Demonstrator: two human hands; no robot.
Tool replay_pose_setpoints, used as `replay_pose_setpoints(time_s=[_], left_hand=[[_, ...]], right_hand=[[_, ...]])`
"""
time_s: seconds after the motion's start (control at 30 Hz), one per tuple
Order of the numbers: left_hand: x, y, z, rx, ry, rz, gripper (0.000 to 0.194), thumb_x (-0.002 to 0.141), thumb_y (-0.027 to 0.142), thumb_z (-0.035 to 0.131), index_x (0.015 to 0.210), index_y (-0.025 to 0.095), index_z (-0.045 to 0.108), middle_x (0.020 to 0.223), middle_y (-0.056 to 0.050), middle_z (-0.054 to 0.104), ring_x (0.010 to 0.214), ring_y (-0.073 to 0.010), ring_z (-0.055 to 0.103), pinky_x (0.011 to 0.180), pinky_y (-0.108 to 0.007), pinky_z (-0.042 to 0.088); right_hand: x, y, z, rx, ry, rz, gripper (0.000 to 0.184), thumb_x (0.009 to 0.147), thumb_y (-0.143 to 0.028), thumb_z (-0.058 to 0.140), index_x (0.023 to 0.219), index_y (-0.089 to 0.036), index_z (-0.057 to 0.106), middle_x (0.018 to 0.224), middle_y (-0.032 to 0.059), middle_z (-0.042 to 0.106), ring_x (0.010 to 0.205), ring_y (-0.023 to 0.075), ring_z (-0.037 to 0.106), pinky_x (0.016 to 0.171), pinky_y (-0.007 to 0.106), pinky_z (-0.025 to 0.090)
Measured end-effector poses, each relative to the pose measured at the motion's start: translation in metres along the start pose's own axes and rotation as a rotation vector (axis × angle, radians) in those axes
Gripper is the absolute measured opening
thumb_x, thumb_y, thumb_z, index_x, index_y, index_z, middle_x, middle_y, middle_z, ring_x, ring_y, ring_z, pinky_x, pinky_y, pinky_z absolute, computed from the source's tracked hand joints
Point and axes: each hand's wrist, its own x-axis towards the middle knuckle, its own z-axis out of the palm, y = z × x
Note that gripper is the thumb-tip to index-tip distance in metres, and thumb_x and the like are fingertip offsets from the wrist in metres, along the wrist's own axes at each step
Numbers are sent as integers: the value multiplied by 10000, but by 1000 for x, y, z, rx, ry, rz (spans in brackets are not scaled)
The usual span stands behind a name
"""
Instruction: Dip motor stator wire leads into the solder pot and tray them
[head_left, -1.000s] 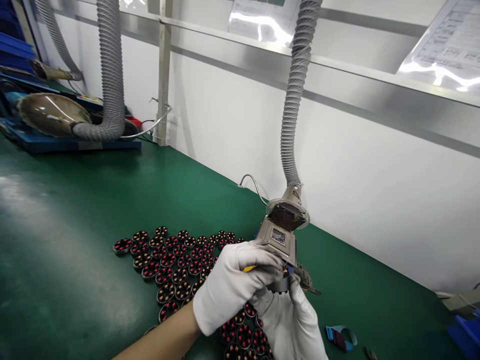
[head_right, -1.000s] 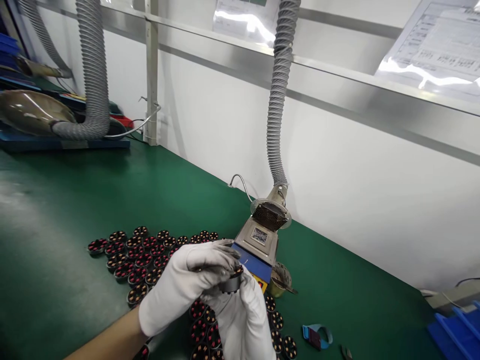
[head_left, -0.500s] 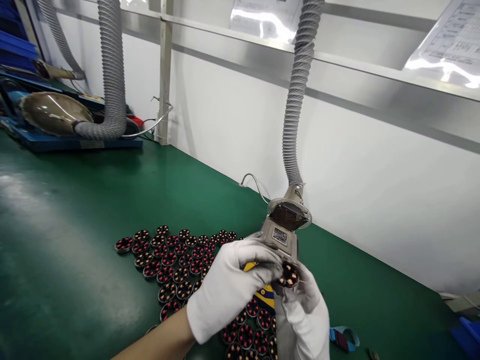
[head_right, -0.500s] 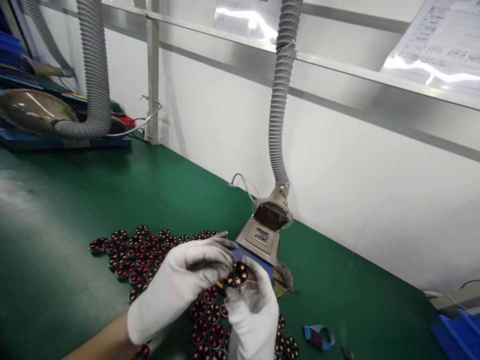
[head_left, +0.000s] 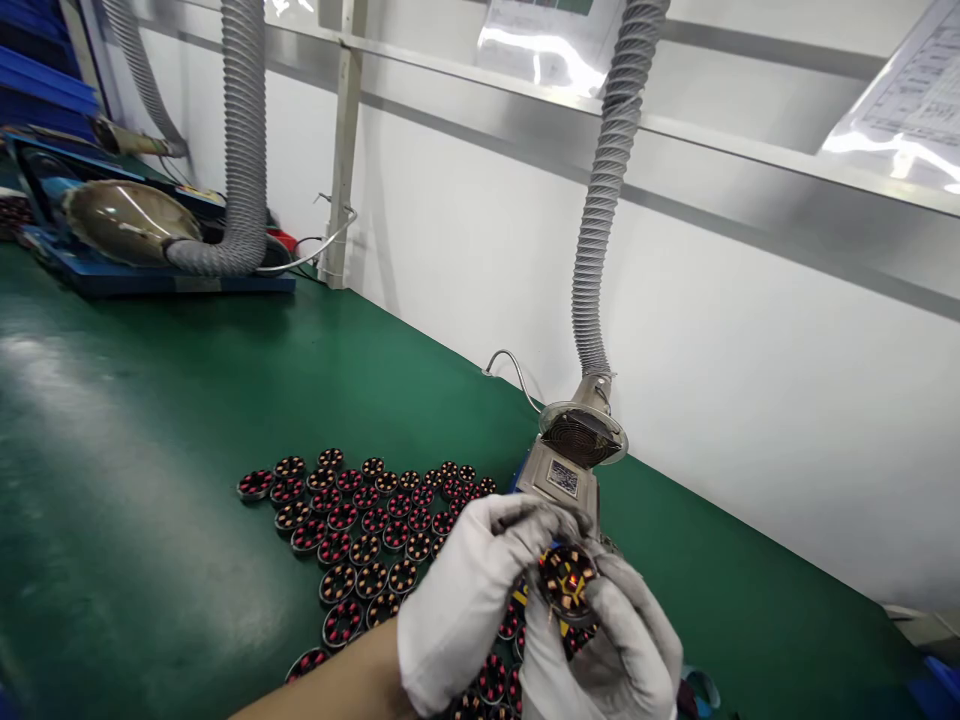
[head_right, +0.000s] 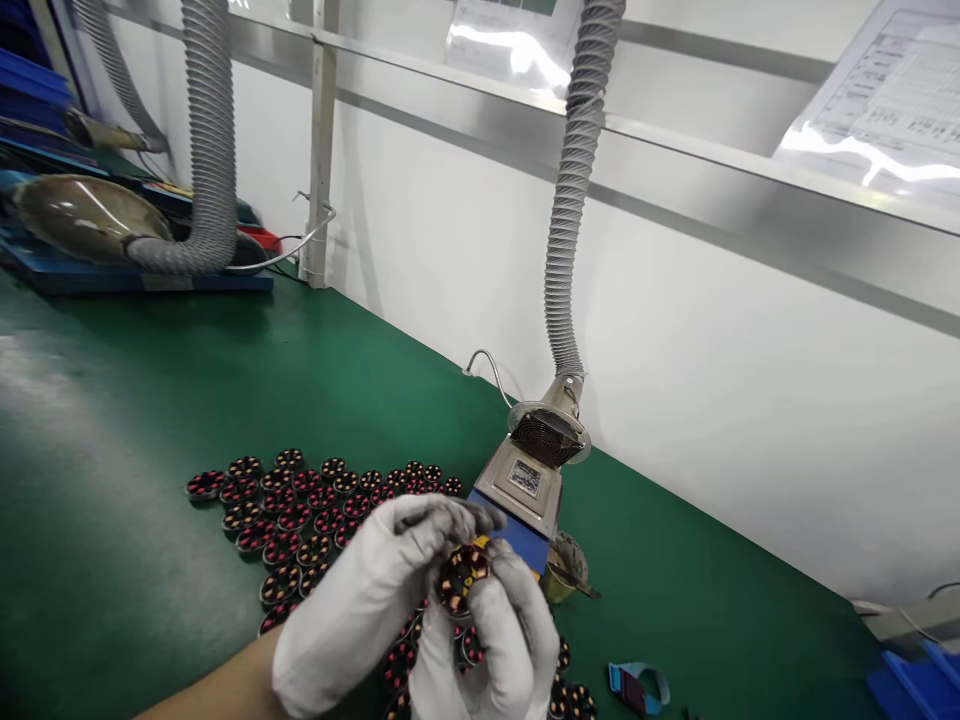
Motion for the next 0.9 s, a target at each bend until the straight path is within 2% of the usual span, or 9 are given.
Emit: replay_pose_setpoints(time_s=[0.1, 0.2, 0.33, 0.47, 0.53, 0.6, 0.73, 0.83, 0.9], left_hand=[[5, 13, -5, 45, -17, 42, 260, 746, 345, 756, 926, 179, 669, 971, -52, 659, 985, -192, 583, 880, -245, 454], [7, 22, -7, 173, -148, -131, 339, 645, 225, 815, 946, 157, 674, 954, -72, 665, 921, -203, 609, 819, -248, 482], [5, 17, -5, 165, -37, -86, 106, 655, 154, 773, 731, 153, 700, 744, -34, 680, 714, -134, 625, 682, -174, 492], [5, 19, -7, 87, 51, 45, 144, 645, 202, 799, 747, 180, 700, 776, -25, 686, 731, -131, 628, 695, -172, 502], [5, 25, -7, 118, 29, 13, 255, 610, 188, 820, 833, 185, 697, 840, -31, 686, 768, -139, 628, 710, -177, 496], [5, 30, -6, 189, -45, -99, 342, 618, 160, 805, 935, 170, 676, 910, -56, 679, 812, -158, 625, 735, -202, 491], [4, 27, -2, 214, -73, -127, 161, 679, 150, 733, 831, 133, 686, 837, -61, 676, 780, -162, 614, 741, -228, 483], [6, 18, -3, 180, -56, -116, 116, 663, 115, 737, 765, 139, 687, 759, -27, 667, 702, -122, 595, 676, -182, 476], [8, 13, -5, 146, -52, -102, 132, 681, 117, 747, 795, 144, 689, 785, -24, 670, 723, -108, 598, 685, -158, 474]], right_hand=[[5, 2, -6, 41, -11, 58, 593, 591, 6, 768, 1049, -330, 598, 1078, 12, 584, 932, 194, 623, 759, 306, 550], [8, 7, -15, 61, -80, 6, 527, 673, -29, 725, 1082, -338, 604, 1093, 29, 601, 944, 215, 630, 768, 344, 569], [10, 15, -19, 49, -206, -173, 529, 771, -49, 637, 1197, -350, 548, 1144, 25, 594, 1017, 206, 604, 811, 331, 558], [10, 18, -15, 26, -212, -227, 586, 761, -5, 606, 1247, -319, 509, 1210, 31, 550, 1069, 207, 571, 857, 335, 532], [11, 17, -13, 21, -206, -260, 654, 702, 24, 643, 1252, -301, 507, 1226, 22, 540, 1075, 204, 566, 884, 318, 516], [11, 15, -12, 2, -218, -280, 709, 662, 39, 668, 1259, -305, 499, 1238, 15, 533, 1076, 213, 564, 894, 333, 511], [14, 11, -13, -37, -208, -291, 693, 687, 36, 638, 1264, -320, 492, 1242, 17, 535, 1046, 237, 576, 851, 396, 533], [16, 11, -14, -22, -277, -341, 696, 698, 42, 622, 1291, -289, 469, 1293, 6, 501, 1096, 217, 547, 905, 352, 504], [16, 11, -13, 7, -270, -297, 708, 680, 53, 636, 1279, -289, 478, 1285, 0, 504, 1103, 196, 543, 925, 318, 485]])
